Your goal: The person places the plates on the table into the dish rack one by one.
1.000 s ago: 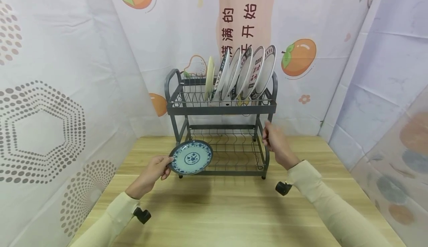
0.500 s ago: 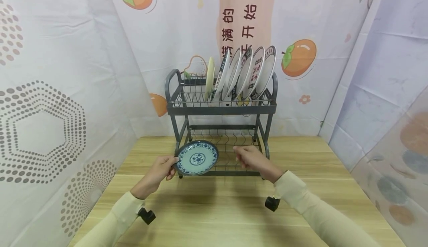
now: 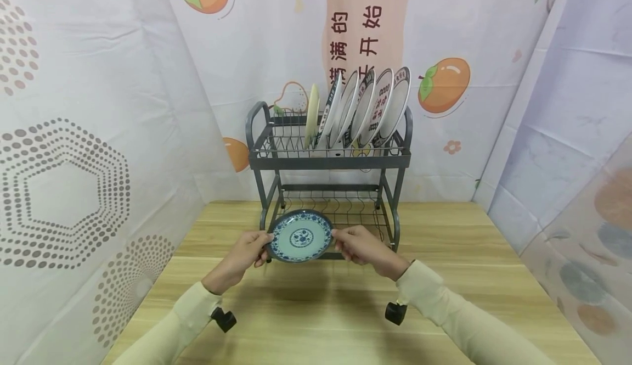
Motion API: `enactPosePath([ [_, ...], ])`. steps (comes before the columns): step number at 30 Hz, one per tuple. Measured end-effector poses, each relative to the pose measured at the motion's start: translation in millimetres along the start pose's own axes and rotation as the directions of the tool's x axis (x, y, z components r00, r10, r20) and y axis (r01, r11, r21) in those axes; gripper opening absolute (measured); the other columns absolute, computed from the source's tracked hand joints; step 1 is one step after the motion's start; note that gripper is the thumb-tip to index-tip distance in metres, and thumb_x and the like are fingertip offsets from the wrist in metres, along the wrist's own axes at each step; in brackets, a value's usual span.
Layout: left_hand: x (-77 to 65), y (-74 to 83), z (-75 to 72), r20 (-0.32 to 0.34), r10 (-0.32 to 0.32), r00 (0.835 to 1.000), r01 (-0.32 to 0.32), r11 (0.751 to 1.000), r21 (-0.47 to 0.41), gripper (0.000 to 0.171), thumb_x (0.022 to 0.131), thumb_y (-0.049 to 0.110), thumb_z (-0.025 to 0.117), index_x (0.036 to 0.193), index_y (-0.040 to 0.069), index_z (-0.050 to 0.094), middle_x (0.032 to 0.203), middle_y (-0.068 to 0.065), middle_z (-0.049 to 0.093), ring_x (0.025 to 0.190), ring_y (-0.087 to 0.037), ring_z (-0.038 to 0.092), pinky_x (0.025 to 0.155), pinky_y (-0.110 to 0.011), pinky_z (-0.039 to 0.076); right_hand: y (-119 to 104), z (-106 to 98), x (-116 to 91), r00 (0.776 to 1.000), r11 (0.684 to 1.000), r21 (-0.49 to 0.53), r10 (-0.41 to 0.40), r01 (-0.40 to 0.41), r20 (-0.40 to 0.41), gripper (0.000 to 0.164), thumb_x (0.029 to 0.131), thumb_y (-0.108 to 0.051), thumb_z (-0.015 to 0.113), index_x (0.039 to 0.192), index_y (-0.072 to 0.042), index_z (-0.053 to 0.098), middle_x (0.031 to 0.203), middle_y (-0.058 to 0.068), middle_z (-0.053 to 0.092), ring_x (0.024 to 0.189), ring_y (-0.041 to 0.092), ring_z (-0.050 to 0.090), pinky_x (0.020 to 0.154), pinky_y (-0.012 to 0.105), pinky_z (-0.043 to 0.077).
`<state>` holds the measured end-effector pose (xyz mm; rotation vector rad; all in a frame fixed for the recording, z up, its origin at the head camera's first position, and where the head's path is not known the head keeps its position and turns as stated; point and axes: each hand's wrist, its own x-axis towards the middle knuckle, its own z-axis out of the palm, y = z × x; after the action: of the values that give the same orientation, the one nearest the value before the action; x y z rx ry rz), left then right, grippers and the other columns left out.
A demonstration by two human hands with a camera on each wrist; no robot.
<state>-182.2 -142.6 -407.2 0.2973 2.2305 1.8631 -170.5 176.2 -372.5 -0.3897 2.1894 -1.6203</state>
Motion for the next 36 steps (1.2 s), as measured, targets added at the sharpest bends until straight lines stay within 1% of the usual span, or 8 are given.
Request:
enactPosePath([
  [9,1.5,-0.2,5.1,0.030,-0.008,1.000,0.008,1.000,0.000,0.031,0.108,0.018,0.048,0.081,0.006,0.058,0.066,-0.001,0.053,0.053,-0.010,0.044,0.049,-0.019,0.038,0.7,5.8,1.2,1.000,0.999,0.036,-0.011,0.011,0.002,0.034,0.107,-0.026,0.055,0.086,-0.002,0.064,0.065,0.000,0.053,0.050,0.007,0.036,0.043,0.019,0.027],
  [14,6.8,4.1,5.9,0.056,0.001,0.998,-0.003,1.000,0.029,0.033,0.108,0.022,0.051,0.079,0.007,0.058,0.064,0.000,0.053,0.051,-0.010,0.043,0.048,-0.021,0.037,0.4,2.9,2.1,0.999,0.998,0.058,0.005,-0.002,-0.054,0.030,0.106,-0.020,0.055,0.084,-0.002,0.064,0.066,0.001,0.053,0.055,0.008,0.039,0.046,0.019,0.028],
  [18,15.5,10.2,3.5,0.078,0.019,0.997,-0.022,0.999,0.041,0.039,0.108,0.031,0.054,0.077,0.007,0.058,0.062,0.000,0.053,0.049,-0.010,0.042,0.048,-0.023,0.036,-2.0,0.1,1.5,0.994,0.998,0.068,0.004,0.003,-0.108,0.030,0.107,-0.020,0.055,0.085,-0.001,0.062,0.069,0.002,0.053,0.059,0.009,0.043,0.050,0.020,0.033],
  [23,23.9,19.0,-9.2,0.014,0.011,1.000,-0.011,1.000,-0.005,0.047,0.105,0.046,0.055,0.081,0.006,0.061,0.064,0.000,0.054,0.052,-0.011,0.044,0.049,-0.022,0.039,-4.9,-2.2,0.4,0.990,0.998,0.061,-0.020,0.029,-0.143,0.031,0.108,-0.019,0.053,0.087,0.002,0.062,0.070,0.003,0.052,0.060,0.010,0.045,0.051,0.021,0.034],
  [26,28.1,29.8,-22.9,-0.067,0.031,0.997,-0.036,0.997,-0.075,0.050,0.104,0.050,0.055,0.082,0.005,0.060,0.065,-0.001,0.053,0.053,-0.011,0.045,0.049,-0.022,0.040,-5.1,-4.0,-1.1,0.989,0.998,0.048,-0.025,0.033,-0.148,0.031,0.108,-0.019,0.052,0.086,0.000,0.062,0.070,0.003,0.052,0.060,0.010,0.044,0.051,0.021,0.034],
  [30,36.4,54.5,-41.0,-0.144,0.108,0.984,-0.131,0.979,-0.157,0.050,0.108,0.047,0.046,0.081,0.006,0.058,0.064,-0.001,0.053,0.051,-0.011,0.046,0.047,-0.022,0.040,-3.0,-7.3,-3.0,0.987,0.999,0.038,-0.024,0.030,-0.158,0.032,0.108,-0.019,0.052,0.087,0.004,0.061,0.069,0.003,0.052,0.060,0.010,0.043,0.051,0.021,0.034],
  [32,41.1,69.4,-47.7,-0.164,0.141,0.976,-0.170,0.969,-0.179,0.053,0.109,0.049,0.042,0.080,0.008,0.058,0.062,-0.001,0.053,0.049,-0.011,0.045,0.046,-0.022,0.040,-2.3,-8.6,-3.5,0.986,0.999,0.040,-0.021,0.028,-0.165,0.031,0.108,-0.018,0.053,0.087,0.004,0.062,0.069,0.003,0.052,0.060,0.009,0.044,0.052,0.021,0.035],
  [36,49.4,92.5,-56.1,-0.166,0.186,0.968,-0.214,0.962,-0.168,0.063,0.106,0.061,0.038,0.079,0.008,0.058,0.059,0.000,0.053,0.046,-0.012,0.044,0.044,-0.023,0.039,-2.4,-9.5,-3.6,0.986,0.999,0.044,-0.017,0.024,-0.165,0.031,0.107,-0.019,0.053,0.086,0.002,0.062,0.070,0.002,0.053,0.061,0.009,0.045,0.052,0.021,0.036],
])
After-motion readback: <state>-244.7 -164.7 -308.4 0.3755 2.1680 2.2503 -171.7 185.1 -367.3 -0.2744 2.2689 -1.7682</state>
